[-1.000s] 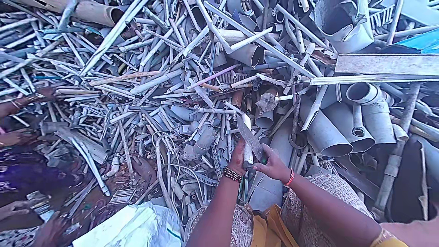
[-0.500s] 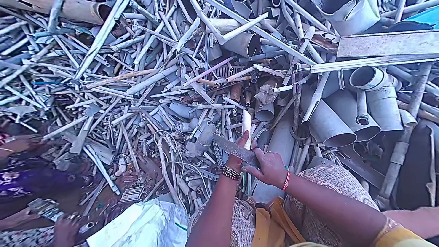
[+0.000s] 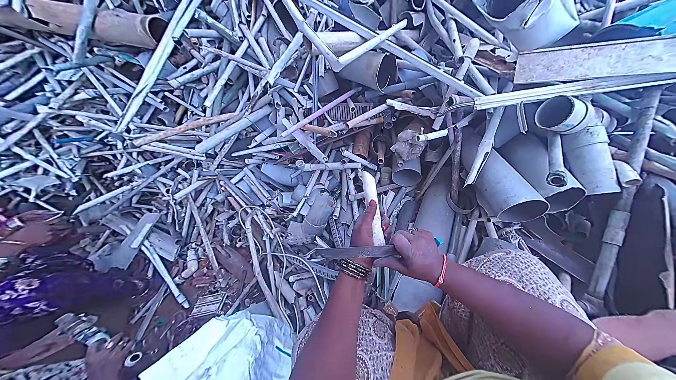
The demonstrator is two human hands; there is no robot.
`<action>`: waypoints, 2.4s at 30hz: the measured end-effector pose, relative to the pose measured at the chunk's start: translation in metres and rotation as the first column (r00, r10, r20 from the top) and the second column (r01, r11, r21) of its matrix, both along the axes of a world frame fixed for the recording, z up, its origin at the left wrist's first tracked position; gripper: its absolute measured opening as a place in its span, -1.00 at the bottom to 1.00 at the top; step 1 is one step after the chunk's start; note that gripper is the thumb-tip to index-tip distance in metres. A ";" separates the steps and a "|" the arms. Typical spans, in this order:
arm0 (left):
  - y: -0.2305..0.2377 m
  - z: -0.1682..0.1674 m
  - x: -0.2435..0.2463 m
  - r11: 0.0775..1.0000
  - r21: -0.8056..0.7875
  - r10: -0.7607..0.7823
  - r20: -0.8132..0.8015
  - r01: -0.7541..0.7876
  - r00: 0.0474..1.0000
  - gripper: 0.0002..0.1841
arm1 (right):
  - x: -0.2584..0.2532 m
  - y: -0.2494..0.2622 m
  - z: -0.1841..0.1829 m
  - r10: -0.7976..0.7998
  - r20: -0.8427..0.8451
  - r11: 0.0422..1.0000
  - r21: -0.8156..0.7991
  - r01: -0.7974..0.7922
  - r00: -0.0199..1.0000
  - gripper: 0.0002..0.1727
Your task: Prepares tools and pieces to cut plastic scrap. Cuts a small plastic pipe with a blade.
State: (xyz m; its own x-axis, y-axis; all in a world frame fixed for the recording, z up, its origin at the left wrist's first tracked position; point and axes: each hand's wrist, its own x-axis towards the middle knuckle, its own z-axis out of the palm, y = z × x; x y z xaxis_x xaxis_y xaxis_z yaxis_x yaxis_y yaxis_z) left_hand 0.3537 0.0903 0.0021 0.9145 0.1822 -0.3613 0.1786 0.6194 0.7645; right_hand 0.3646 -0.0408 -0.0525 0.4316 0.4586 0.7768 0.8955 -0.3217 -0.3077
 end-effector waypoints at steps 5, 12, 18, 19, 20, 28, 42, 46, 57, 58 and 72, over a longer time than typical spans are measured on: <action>0.004 0.002 -0.001 0.986 -0.164 0.023 0.072 -0.011 0.997 -0.35 | 0.011 -0.005 0.001 0.168 -0.443 0.970 0.231 -0.069 0.881 -0.02; 0.008 -0.011 0.002 0.972 -0.229 0.082 0.119 -0.053 0.989 -0.35 | 0.004 -0.004 0.011 0.080 -0.526 0.992 -0.039 -0.118 0.847 -0.06; 0.010 -0.006 0.002 0.968 -0.250 0.059 0.106 -0.031 0.993 -0.39 | -0.011 -0.004 0.024 -0.030 -0.595 0.977 -0.186 -0.101 0.803 -0.18; 0.010 -0.006 0.002 0.972 -0.235 0.038 0.117 -0.009 0.992 -0.40 | -0.011 -0.005 0.027 -0.036 -0.622 0.967 -0.220 -0.131 0.782 -0.19; 0.011 -0.007 0.002 0.978 -0.206 0.035 0.118 -0.010 0.992 -0.42 | -0.010 -0.006 0.031 -0.043 -0.653 0.953 -0.255 -0.166 0.756 -0.19; 0.003 0.007 0.002 0.921 0.235 0.286 0.129 -0.309 0.950 -0.69 | 0.002 -0.005 0.021 0.198 -0.861 0.948 0.047 -0.313 0.468 -0.35; 0.007 0.002 0.002 0.992 0.039 0.125 -0.149 -0.120 0.981 -0.47 | 0.024 -0.008 0.010 0.220 -0.627 0.971 0.066 -0.230 0.747 -0.15; 0.007 0.001 0.003 0.990 -0.007 0.138 -0.059 -0.139 0.989 -0.43 | 0.031 -0.010 0.018 0.144 -0.771 0.958 -0.048 -0.282 0.621 0.02; 0.003 0.002 -0.002 0.984 -0.044 0.172 -0.005 -0.172 0.985 -0.57 | -0.002 -0.003 0.039 -0.134 -0.764 0.906 -0.353 -0.234 0.632 -0.04; 0.003 0.001 -0.002 0.985 -0.053 0.165 -0.007 -0.165 0.986 -0.56 | -0.002 -0.004 0.042 -0.155 -0.763 0.886 -0.388 -0.253 0.627 -0.04; 0.008 -0.005 -0.004 0.997 -0.028 -0.074 -0.211 0.069 0.975 -0.58 | -0.003 -0.001 0.023 0.077 -0.452 0.880 -0.388 -0.274 0.889 -0.23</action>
